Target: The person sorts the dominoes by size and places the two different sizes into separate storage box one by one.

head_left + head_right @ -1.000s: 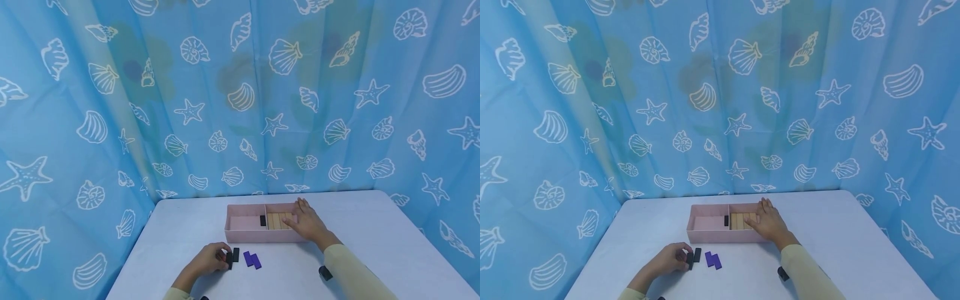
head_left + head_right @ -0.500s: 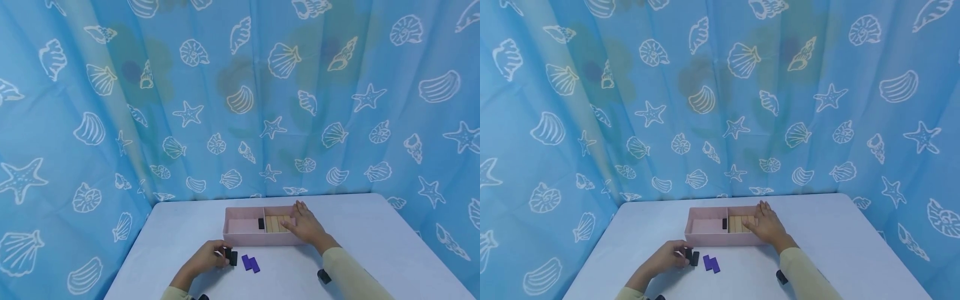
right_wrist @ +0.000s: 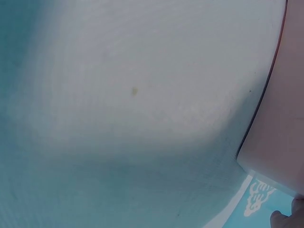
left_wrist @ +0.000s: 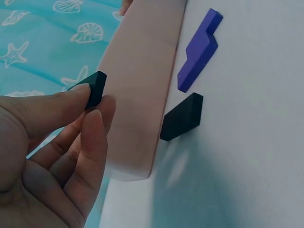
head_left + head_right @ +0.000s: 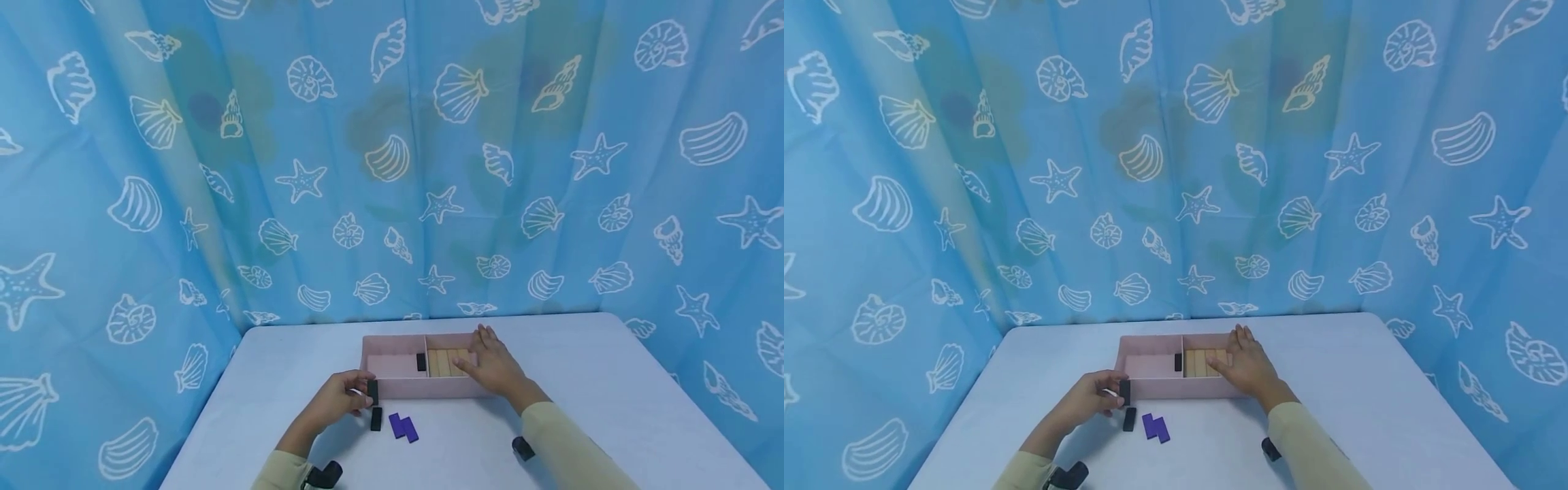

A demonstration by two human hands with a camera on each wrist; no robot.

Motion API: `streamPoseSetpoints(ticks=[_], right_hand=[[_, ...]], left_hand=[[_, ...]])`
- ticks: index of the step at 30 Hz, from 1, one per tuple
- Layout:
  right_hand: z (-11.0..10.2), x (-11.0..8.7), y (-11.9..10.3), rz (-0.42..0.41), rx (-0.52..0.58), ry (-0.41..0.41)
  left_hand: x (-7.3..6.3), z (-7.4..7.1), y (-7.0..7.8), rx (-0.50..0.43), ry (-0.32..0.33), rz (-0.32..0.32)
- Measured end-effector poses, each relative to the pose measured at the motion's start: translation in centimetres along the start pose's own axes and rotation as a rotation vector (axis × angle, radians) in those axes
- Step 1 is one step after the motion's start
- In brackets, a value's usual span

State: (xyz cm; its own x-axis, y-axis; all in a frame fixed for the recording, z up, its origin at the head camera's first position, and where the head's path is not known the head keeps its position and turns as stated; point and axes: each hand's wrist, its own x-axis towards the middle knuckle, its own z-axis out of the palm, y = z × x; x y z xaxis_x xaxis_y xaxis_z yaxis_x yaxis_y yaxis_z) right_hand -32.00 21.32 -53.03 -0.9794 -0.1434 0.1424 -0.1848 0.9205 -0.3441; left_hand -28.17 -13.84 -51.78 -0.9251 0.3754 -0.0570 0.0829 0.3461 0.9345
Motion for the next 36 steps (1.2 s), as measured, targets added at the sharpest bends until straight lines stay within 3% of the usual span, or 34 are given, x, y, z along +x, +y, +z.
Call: streamPoseSetpoints(ticks=[6, 10, 13, 23, 36], right_hand=[[0.2, 0.0, 0.2, -0.008, -0.012, -0.017], [0.0, 0.2, 0.3, -0.027, -0.031, -0.006], [-0.2, 0.3, 0.3, -0.034, -0.039, 0.003], [0.0, 0.4, 0.4, -0.027, -0.016, 0.004], [-0.1, 0.3, 0.2, -0.015, -0.023, -0.02]], left_hand=[[0.3, 0.2, 0.3, 0.016, 0.053, -0.009], [0.8, 0.2, 1.2, 0.034, 0.129, 0.049], [1.4, 0.2, 1.9, 0.035, 0.151, 0.082], [3.6, 0.4, 3.2, 0.004, 0.158, 0.092], [6.7, 1.7, 3.8, -0.069, 0.109, 0.096]])
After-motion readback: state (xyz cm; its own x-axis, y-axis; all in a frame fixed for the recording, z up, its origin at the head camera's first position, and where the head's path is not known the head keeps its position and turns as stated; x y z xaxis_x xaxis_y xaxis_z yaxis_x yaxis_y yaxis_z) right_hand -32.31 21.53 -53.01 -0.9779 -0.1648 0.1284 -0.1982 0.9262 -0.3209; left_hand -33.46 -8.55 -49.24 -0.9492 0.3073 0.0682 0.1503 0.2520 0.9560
